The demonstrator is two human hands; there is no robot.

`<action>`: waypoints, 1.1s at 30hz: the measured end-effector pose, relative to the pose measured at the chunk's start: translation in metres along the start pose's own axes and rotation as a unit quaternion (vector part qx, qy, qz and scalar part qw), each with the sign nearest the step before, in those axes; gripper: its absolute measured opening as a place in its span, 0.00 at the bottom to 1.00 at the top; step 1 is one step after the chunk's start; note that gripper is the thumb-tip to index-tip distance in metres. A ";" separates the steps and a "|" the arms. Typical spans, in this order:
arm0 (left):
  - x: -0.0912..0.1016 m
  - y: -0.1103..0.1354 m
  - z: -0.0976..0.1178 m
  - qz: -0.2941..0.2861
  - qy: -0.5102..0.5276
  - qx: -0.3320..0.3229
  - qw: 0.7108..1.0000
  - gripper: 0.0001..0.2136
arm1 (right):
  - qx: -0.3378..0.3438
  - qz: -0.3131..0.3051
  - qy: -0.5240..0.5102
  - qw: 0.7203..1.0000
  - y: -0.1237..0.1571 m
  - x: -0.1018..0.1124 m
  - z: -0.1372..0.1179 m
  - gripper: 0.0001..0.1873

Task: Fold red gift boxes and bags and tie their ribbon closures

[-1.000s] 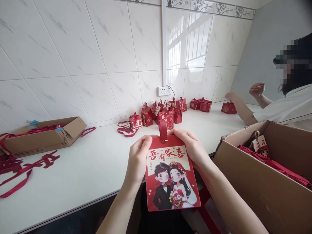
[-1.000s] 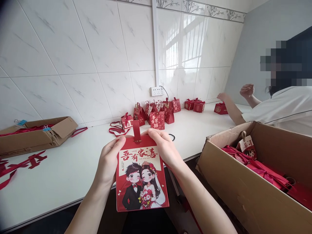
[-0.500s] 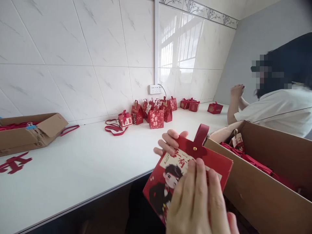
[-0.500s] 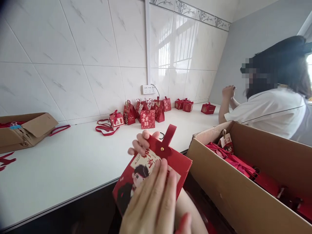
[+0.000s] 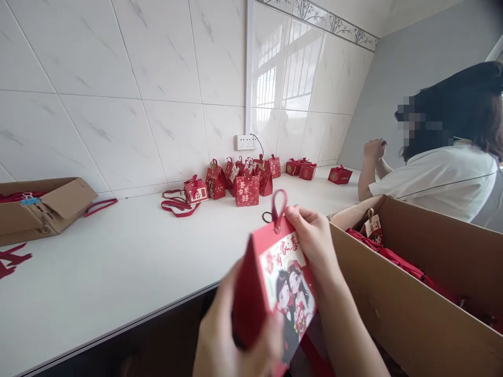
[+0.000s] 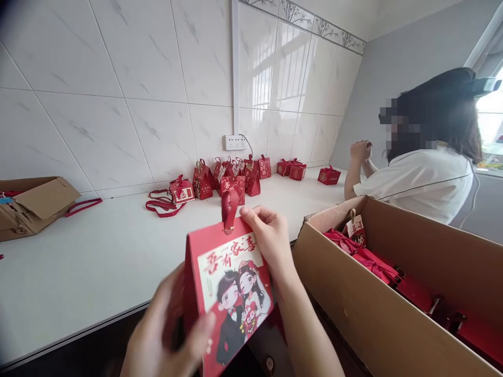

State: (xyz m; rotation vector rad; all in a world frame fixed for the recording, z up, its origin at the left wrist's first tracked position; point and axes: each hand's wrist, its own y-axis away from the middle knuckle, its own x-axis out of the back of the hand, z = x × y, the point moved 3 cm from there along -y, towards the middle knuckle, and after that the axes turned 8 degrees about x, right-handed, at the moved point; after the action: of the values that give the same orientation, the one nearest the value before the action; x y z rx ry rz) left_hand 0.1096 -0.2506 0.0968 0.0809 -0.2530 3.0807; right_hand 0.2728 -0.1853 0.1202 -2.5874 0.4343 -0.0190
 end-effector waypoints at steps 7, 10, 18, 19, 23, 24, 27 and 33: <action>-0.002 -0.041 -0.020 -0.152 0.186 0.121 0.963 0.23 | -0.004 0.049 0.146 0.988 0.009 0.025 -0.031 0.23; -0.002 -0.040 -0.022 -0.163 0.197 0.119 0.959 0.24 | 0.006 0.035 0.148 0.988 0.016 0.023 -0.035 0.23; 0.004 -0.036 -0.021 -0.132 0.189 0.101 0.968 0.23 | 0.019 0.019 0.121 0.992 0.021 0.022 -0.042 0.23; 0.004 -0.035 -0.020 -0.128 0.185 0.099 0.969 0.22 | 0.017 0.017 0.115 0.993 0.021 0.022 -0.042 0.22; 0.004 -0.031 -0.016 -0.120 0.171 0.088 0.974 0.21 | 0.014 0.020 0.107 0.994 0.021 0.027 -0.041 0.22; 0.004 -0.031 -0.015 -0.120 0.168 0.086 0.975 0.21 | 0.016 0.022 0.107 0.994 0.022 0.028 -0.041 0.22; 0.002 -0.031 -0.013 -0.124 0.158 0.081 0.976 0.20 | 0.025 0.027 0.109 0.993 0.024 0.030 -0.042 0.22; -0.002 -0.032 -0.013 -0.141 0.149 0.076 0.976 0.21 | 0.043 0.028 0.124 0.991 0.025 0.034 -0.044 0.22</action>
State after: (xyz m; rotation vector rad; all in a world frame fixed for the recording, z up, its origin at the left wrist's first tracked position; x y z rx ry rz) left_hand 0.1126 -0.2169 0.0887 -0.3090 0.0097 2.7732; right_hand 0.2931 -0.2372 0.1443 -2.4957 0.5815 -0.3364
